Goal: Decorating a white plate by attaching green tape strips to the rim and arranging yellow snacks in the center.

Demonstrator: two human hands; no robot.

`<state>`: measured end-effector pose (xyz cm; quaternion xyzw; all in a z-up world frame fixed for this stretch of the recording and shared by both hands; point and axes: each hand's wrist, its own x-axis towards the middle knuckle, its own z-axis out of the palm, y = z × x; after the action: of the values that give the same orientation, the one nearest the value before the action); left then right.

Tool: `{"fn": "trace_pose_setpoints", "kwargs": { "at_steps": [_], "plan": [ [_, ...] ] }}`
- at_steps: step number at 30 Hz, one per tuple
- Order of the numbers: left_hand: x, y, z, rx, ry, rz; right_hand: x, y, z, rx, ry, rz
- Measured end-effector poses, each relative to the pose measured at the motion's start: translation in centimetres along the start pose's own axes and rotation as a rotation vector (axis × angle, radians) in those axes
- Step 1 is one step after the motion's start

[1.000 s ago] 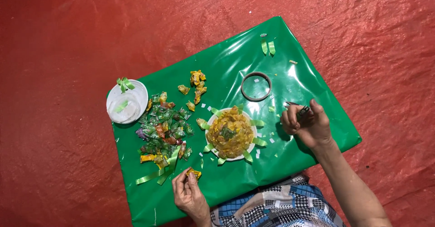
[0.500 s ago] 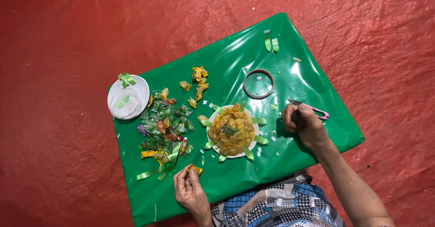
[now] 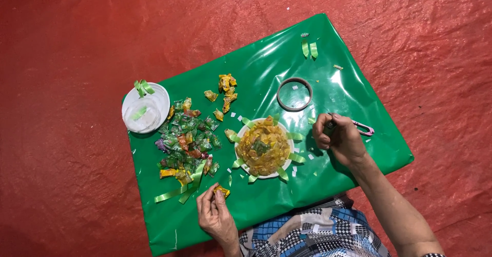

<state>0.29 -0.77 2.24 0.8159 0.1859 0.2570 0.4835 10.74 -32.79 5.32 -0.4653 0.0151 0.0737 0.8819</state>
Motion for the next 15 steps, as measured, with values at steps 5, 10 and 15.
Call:
{"fn": "trace_pose_setpoints", "kwargs": {
  "at_steps": [5, 10, 15],
  "plan": [
    [0.0, -0.6, 0.1, 0.057, -0.009, 0.045, -0.3, -0.4, 0.2, -0.022, 0.006, -0.022],
    [0.1, -0.2, 0.0, 0.066, -0.02, 0.08, -0.4, -0.5, 0.3, -0.093, -0.02, -0.047],
    [0.1, -0.4, 0.0, 0.082, -0.024, 0.096, 0.0, -2.0, 0.4, 0.256, -0.124, 0.085]
  ]
}}
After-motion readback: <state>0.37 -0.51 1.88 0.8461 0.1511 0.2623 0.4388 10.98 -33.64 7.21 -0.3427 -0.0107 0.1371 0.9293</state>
